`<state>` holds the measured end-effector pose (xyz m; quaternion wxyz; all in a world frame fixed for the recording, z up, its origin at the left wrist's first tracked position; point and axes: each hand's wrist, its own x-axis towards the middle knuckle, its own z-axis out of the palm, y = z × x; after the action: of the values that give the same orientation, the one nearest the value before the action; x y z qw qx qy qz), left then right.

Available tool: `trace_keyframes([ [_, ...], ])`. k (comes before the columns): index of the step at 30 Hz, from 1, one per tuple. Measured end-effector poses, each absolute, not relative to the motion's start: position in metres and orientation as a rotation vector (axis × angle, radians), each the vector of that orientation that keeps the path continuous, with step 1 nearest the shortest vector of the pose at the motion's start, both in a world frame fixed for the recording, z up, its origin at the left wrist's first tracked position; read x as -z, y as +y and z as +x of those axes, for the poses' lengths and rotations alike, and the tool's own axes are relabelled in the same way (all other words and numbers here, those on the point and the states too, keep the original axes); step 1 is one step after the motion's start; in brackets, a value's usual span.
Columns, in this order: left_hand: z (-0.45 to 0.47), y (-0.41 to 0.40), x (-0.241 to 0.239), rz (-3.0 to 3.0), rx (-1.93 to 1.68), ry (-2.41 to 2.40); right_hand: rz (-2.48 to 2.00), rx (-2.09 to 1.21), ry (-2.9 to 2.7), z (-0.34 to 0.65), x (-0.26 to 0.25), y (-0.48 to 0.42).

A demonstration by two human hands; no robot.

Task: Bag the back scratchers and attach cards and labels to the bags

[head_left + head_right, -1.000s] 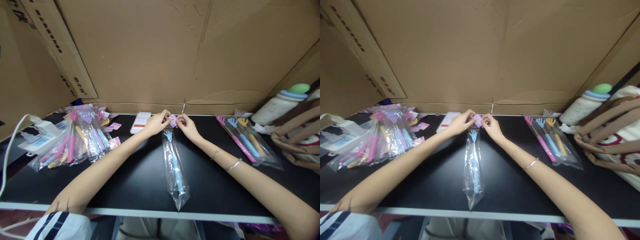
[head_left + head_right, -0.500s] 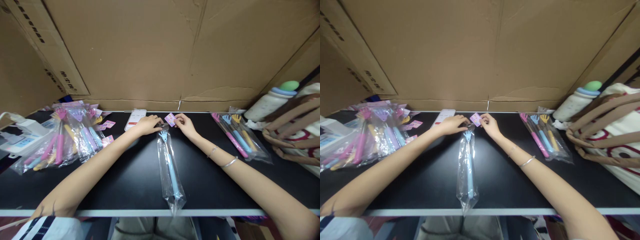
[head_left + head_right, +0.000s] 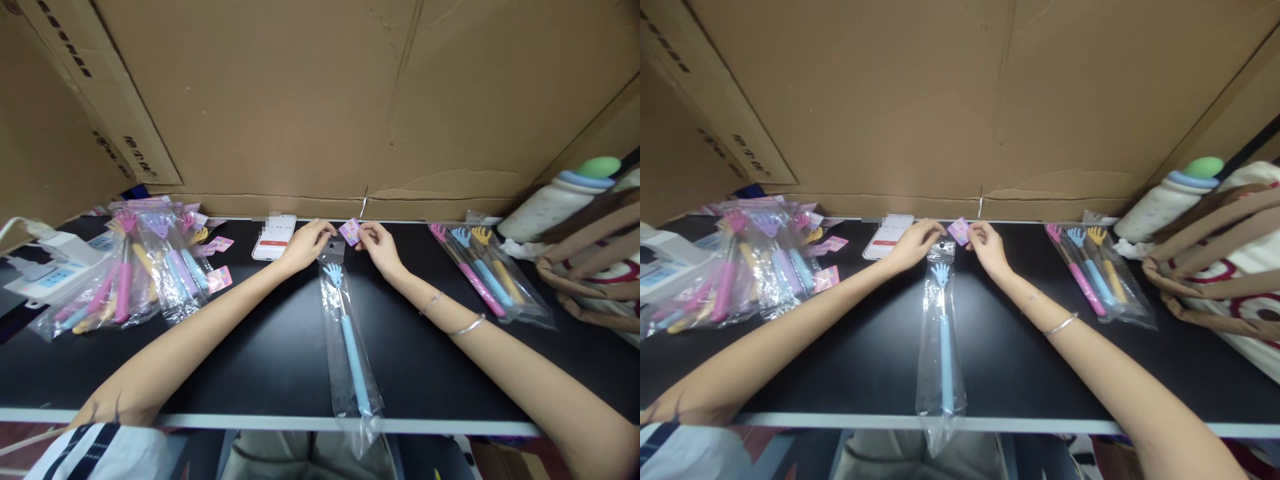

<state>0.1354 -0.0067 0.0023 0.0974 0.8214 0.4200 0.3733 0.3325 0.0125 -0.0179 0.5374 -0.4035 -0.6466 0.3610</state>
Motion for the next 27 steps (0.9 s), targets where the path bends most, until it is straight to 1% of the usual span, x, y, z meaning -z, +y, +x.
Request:
trace_keyframes([
  [3, 0.143, -0.011, 0.002, 2.288, -1.216, 1.151, -0.931, -0.868, -1.528, 0.331, 0.016, 0.010],
  [8, 0.150, -0.014, 0.011, 1.899, -1.240, 1.025, -0.903, -0.905, -1.526, 0.330, 0.018, 0.010],
  [12, 0.150, -0.010, 0.016, 1.725, -1.269, 1.001, -0.895, -0.891, -1.545, 0.330, 0.019, 0.011],
  [21, 0.147, -0.005, 0.023, 1.658, -1.287, 0.945, -0.843, -0.948, -1.644, 0.328, 0.021, 0.011],
  [27, 0.146, -0.003, 0.024, 1.732, -1.310, 0.977, -0.833, -0.894, -1.693, 0.328, 0.019, 0.009],
])
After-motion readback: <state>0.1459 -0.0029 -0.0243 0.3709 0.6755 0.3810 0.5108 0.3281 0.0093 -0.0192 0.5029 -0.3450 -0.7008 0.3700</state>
